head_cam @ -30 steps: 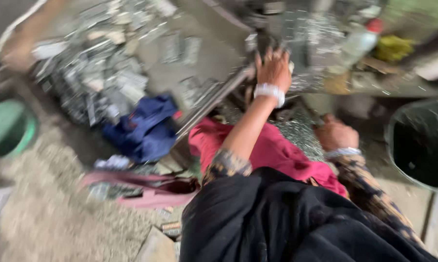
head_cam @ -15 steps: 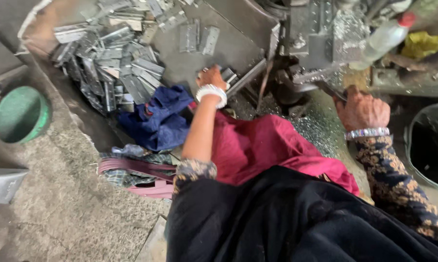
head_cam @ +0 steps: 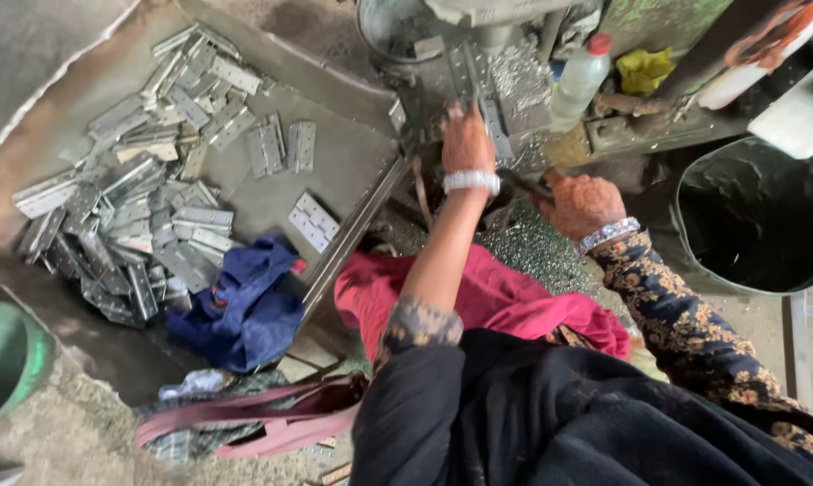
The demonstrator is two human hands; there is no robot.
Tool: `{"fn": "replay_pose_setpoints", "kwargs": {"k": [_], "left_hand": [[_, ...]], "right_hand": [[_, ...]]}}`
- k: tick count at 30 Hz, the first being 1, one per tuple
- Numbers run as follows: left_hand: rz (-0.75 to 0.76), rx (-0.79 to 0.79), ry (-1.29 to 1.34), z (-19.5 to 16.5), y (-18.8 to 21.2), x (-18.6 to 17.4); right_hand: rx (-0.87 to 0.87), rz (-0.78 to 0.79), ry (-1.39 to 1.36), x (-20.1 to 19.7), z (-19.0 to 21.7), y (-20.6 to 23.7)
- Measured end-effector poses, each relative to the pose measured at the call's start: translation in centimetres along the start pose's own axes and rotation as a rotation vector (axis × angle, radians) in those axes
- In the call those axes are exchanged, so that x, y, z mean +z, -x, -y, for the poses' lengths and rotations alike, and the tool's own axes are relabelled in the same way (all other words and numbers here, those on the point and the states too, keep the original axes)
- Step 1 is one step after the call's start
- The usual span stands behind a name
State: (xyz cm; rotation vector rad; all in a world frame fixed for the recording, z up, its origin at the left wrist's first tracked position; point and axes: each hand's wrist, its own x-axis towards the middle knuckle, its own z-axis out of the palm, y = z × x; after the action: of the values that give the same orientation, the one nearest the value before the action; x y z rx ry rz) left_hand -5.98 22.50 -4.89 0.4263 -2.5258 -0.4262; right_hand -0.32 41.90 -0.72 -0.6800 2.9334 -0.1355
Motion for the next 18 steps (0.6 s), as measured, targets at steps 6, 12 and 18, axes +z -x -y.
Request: {"fn": "replay_pose_setpoints", "kwargs": {"k": [6,12,18], "left_hand": [[0.314,0.1,-0.219,-1.9,2.5,-2.6],[0.453,0.117,-0.283,-1.4,2.1,-2.1],[0.242,0.137,-0.132,0.9,4.8,-1.3]], "right_hand": [[-0.055,-0.006,-0.023,0.1,-0.4,-0.8],[-0.064,0.028,-0.058,1.0,-0.9,-1.1],[-0.044,0.029,-0.063,0.9,-0.8,-1.0]]}}
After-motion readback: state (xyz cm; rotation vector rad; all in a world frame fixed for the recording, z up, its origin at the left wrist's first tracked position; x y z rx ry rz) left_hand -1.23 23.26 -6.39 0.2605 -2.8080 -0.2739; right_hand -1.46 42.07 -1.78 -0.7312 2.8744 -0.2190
